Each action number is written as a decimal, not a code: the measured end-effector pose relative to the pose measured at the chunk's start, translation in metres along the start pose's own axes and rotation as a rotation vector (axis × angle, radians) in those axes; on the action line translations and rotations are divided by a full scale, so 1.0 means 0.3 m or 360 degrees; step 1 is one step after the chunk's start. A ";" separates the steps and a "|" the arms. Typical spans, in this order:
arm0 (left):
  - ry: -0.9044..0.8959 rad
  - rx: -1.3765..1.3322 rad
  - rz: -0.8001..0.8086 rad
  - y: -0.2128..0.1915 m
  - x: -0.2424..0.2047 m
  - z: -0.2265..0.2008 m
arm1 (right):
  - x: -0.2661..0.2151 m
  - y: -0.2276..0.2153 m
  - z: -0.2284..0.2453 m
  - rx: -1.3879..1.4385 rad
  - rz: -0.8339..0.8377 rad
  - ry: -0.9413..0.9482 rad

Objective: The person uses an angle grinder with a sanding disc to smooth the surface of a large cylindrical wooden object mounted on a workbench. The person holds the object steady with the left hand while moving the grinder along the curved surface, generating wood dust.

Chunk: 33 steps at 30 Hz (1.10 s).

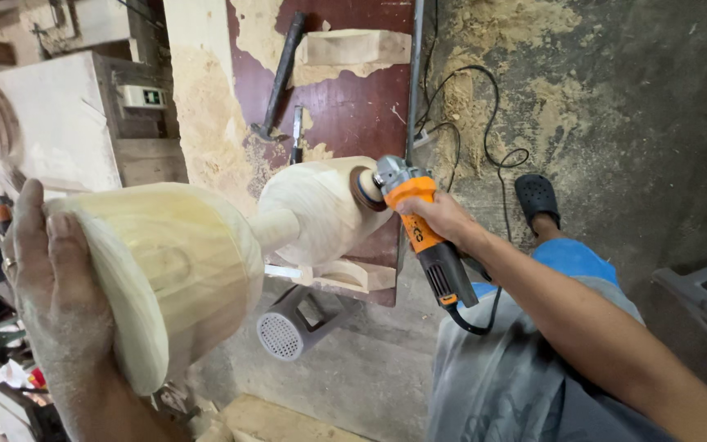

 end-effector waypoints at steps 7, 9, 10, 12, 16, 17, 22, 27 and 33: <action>-0.0045 -0.0025 0.0005 0.000 -0.001 -0.002 | 0.045 0.008 0.074 -0.0384 0.0139 -0.0362; -0.0028 0.0037 -0.0001 0.001 0.007 -0.005 | 0.062 -0.006 0.100 -0.0366 0.0183 -0.0300; -0.0025 0.0071 -0.0004 0.000 0.007 -0.005 | 0.067 -0.019 0.107 -0.0306 0.0220 -0.0236; -0.0031 0.0030 -0.0004 -0.001 0.006 -0.001 | 0.081 -0.040 0.116 -0.0212 0.0278 -0.0058; 0.0023 -0.0036 0.0016 -0.002 0.001 -0.001 | 0.087 -0.087 0.112 -0.0153 0.0265 0.0152; 0.0031 -0.0008 0.0010 0.000 0.005 -0.003 | 0.090 -0.097 0.115 -0.0157 0.0235 0.0138; 0.0029 -0.0001 0.0019 0.000 0.006 0.011 | 0.095 -0.084 0.127 -0.0584 0.0151 -0.0092; 0.0034 -0.0019 0.0021 0.000 0.007 0.025 | 0.116 -0.055 0.156 -0.0583 0.0236 -0.0232; 0.0055 0.0048 0.0036 -0.008 -0.001 0.030 | 0.132 -0.092 0.085 -0.0453 0.0081 0.0127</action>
Point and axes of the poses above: each hand's wrist, its own x-axis towards the middle knuckle, its own y-axis out of the palm, z = x × y, the point moved 2 cm from there along x, towards the middle knuckle, and after that the axes turned 13 degrees about -x, right-handed, at the moved point
